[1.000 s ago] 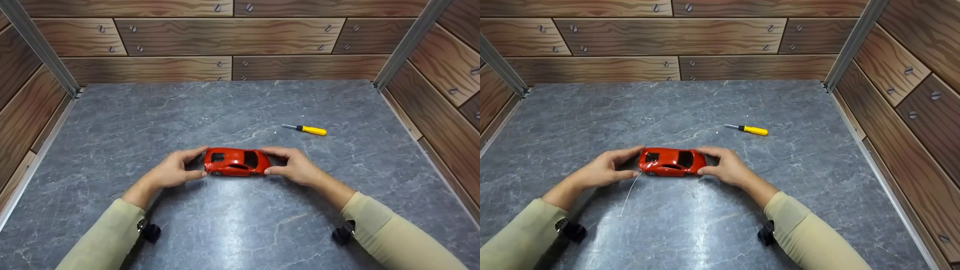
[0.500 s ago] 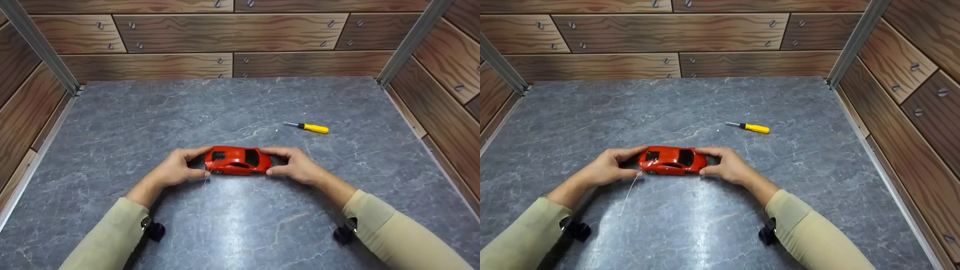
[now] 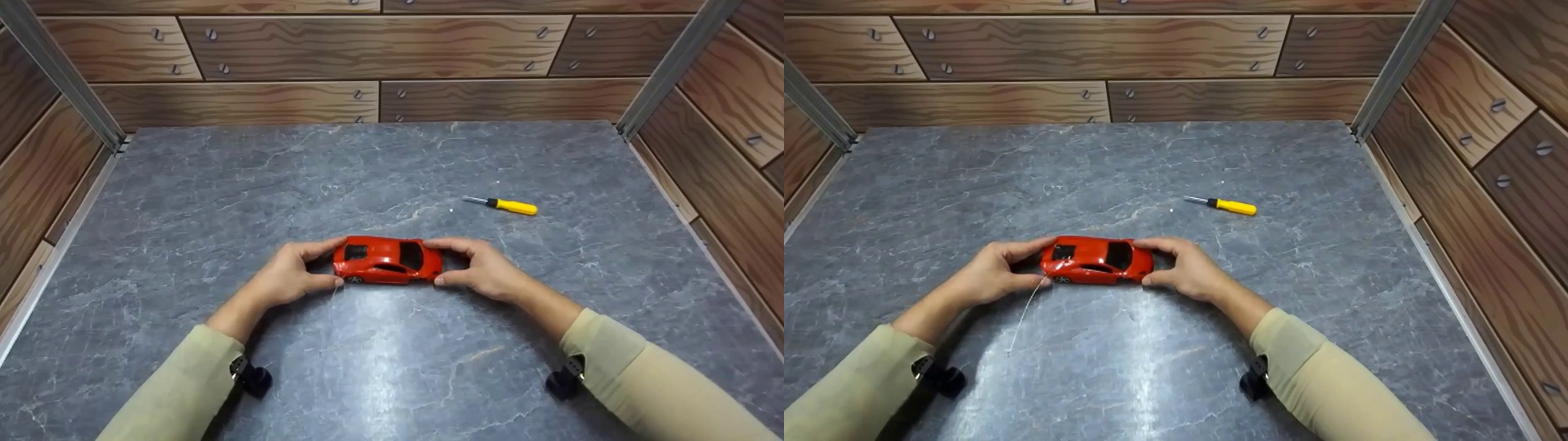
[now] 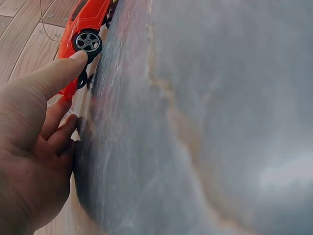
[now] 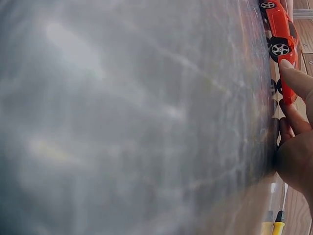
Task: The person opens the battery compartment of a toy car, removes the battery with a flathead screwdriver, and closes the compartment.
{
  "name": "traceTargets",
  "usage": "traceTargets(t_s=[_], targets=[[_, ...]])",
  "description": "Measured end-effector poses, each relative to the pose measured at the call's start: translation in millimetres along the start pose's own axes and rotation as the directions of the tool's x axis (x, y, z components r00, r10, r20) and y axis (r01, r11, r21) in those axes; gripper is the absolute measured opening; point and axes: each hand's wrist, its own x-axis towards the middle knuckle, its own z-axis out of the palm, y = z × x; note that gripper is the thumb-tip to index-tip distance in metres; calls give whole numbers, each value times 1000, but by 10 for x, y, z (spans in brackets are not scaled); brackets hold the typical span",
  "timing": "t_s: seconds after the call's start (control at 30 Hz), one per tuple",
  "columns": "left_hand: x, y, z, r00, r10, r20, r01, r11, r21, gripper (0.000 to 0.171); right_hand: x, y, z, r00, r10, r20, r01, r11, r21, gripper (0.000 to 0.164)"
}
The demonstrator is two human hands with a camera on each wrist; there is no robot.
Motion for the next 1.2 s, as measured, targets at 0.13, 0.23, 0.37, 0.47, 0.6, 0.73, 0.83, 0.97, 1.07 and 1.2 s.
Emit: traceTargets(t_s=[0.13, 0.23, 0.37, 0.47, 0.6, 0.73, 0.83, 0.97, 1.07, 1.2], targets=[[13, 9, 8, 1000, -5, -6, 5, 1000, 23, 75, -6, -19, -25, 1000, 8, 0, -8, 1000, -16, 65], [19, 19, 10, 1000, -1, -10, 1, 999, 36, 75, -11, -27, -39, 1000, 18, -2, -18, 1000, -20, 66], [19, 48, 10, 1000, -2, -19, 3, 999, 48, 75, -13, -33, -52, 999, 32, -4, -32, 999, -23, 66], [19, 62, 11, 1000, -12, -20, 13, 999, 47, 75, -13, -39, -57, 999, 39, -6, -39, 999, -19, 66], [20, 64, 17, 1000, -12, -22, 13, 999, 42, 75, -10, -32, -55, 999, 33, -12, -33, 999, -14, 66], [11, 56, 23, 999, -11, -30, 12, 999, 44, 75, -9, -22, -47, 999, 27, -20, -28, 999, -17, 64], [5, 47, 30, 999, -7, -31, 8, 999, 32, 74, -10, -18, -39, 999, 27, -17, -27, 1000, 5, 63], [2, 42, 38, 999, -1, -35, 1, 1000, 12, 74, 2, -9, -29, 1000, 24, -12, -23, 999, 44, 64], [-4, 38, 42, 999, -17, -39, 17, 1000, 2, 74, 6, -6, -20, 1000, 28, -11, -27, 999, 43, 65], [-10, 26, 45, 999, -32, -37, 31, 999, -9, 75, 3, -5, -15, 999, 42, -8, -41, 999, 32, 65]])
